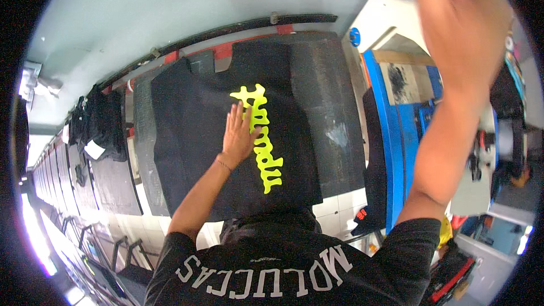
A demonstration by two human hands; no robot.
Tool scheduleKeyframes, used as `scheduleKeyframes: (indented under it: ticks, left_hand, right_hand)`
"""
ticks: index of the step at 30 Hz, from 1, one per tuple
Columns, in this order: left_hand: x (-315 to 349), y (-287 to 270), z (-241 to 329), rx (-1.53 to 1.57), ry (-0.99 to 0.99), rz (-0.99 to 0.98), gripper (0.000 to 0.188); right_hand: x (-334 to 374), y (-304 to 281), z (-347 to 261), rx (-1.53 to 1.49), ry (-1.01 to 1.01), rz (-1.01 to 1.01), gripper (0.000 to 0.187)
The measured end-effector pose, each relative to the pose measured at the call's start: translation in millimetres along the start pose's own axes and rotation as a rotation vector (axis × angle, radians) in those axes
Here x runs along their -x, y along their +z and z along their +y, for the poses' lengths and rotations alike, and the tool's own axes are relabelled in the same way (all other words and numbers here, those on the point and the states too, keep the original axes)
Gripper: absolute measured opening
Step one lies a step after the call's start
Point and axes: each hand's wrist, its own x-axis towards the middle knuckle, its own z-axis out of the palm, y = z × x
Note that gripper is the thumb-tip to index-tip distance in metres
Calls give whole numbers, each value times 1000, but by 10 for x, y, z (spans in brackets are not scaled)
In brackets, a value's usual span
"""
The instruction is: The person places black garment pieces onto a heat press, covers them with paper, and operates the press; they also fold and organize the garments across a workspace.
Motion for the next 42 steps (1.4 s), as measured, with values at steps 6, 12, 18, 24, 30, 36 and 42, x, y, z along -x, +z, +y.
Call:
scheduleKeyframes:
  ticks: [6, 12, 18, 24, 30, 36, 42]
  left_hand:
    - [-426, -10, -382, -170, 178, 111, 61]
    - [-368, -2, -592, -53, 398, 249, 47]
    - [-140, 342, -615, -155, 388, 143, 54]
    - [309, 456, -399, -123, 352, 23, 55]
    - [839, 95, 141, -117, 349, -253, 61]
    - [1467, 178, 444, -94, 397, -180, 74]
    - [2006, -4, 526, 164, 355, -245, 71]
  right_hand:
    - [729, -2113, -518, 577, 136, 120, 25]
    - [2528, -3572, -1405, 576, 917, 426, 14]
    - [5697, -4724, -3665, 1073, 1546, 651, 20]
    - [7740, -4097, -6431, 1674, 2026, 993, 40]
    - [8185, -3924, -7216, 2113, 2812, 917, 48]
    - [7320, -3578, -4725, 1523, 1562, 258, 46]
    - [4960, -1004, -1980, -77, 1342, -153, 25]
